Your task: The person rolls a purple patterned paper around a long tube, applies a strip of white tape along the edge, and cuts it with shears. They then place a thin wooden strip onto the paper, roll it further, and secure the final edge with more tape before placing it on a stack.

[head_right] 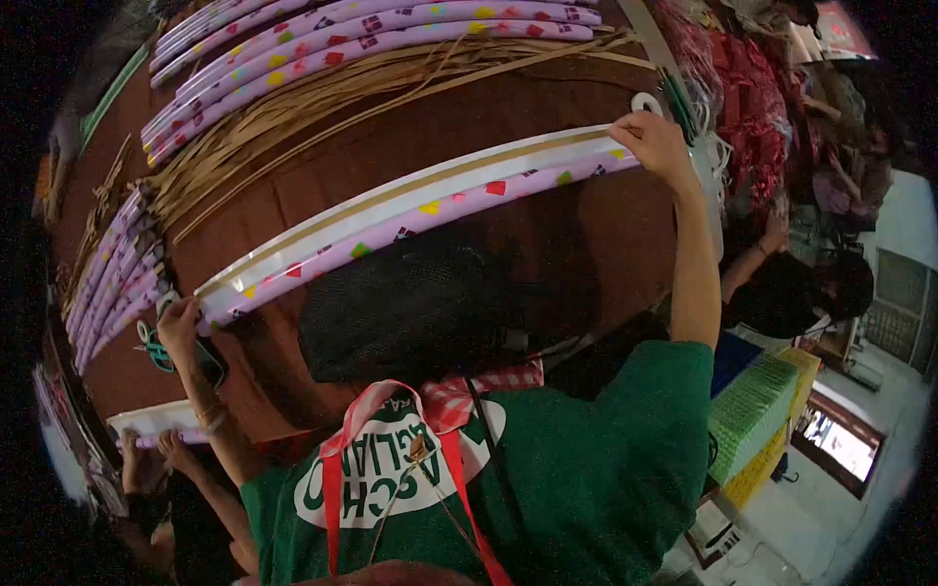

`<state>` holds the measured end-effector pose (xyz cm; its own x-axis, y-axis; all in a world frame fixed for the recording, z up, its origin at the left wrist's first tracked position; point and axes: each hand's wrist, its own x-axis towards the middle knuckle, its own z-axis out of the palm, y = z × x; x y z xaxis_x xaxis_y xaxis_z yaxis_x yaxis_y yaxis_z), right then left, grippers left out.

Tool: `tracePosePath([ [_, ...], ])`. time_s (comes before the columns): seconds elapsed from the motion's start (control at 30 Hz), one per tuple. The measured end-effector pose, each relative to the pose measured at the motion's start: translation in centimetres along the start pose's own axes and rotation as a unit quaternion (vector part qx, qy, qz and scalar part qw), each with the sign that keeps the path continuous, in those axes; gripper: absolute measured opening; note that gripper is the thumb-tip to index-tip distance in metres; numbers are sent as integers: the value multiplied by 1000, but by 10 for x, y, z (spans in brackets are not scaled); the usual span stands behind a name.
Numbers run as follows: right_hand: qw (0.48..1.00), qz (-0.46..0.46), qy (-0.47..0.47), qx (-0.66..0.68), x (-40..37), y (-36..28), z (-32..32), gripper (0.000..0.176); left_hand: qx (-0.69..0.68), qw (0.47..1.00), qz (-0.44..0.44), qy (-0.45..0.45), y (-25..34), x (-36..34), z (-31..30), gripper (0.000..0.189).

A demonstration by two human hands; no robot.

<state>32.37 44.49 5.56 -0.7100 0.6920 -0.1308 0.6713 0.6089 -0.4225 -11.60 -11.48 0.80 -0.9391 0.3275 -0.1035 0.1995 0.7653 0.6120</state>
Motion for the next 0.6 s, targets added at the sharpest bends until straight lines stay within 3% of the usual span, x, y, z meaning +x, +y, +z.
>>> tracePosePath([
  [0.07,1000,8,9,23,2,18,1,30,-36,999,3,0,-5,2,0,19],
  [0.13,988,40,-60,137,3,24,0,30,-28,999,-24,-14,-6,4,-3,20],
  [0.17,990,-19,-45,132,3,26,0,30,-10,999,-31,-8,-2,3,-2,20],
  [0.27,984,-61,-13,164,3,30,6,28,-84,995,-37,-25,-6,5,-2,20],
  [0.3,984,-59,-11,165,3,33,7,28,-35,998,-44,-15,-5,4,-3,20],
  [0.43,969,37,17,245,4,46,14,35,-5,999,-38,-15,-17,9,-4,19],
  [0.6,952,106,43,285,0,42,17,48,-98,993,-62,-15,-32,14,-2,19],
])
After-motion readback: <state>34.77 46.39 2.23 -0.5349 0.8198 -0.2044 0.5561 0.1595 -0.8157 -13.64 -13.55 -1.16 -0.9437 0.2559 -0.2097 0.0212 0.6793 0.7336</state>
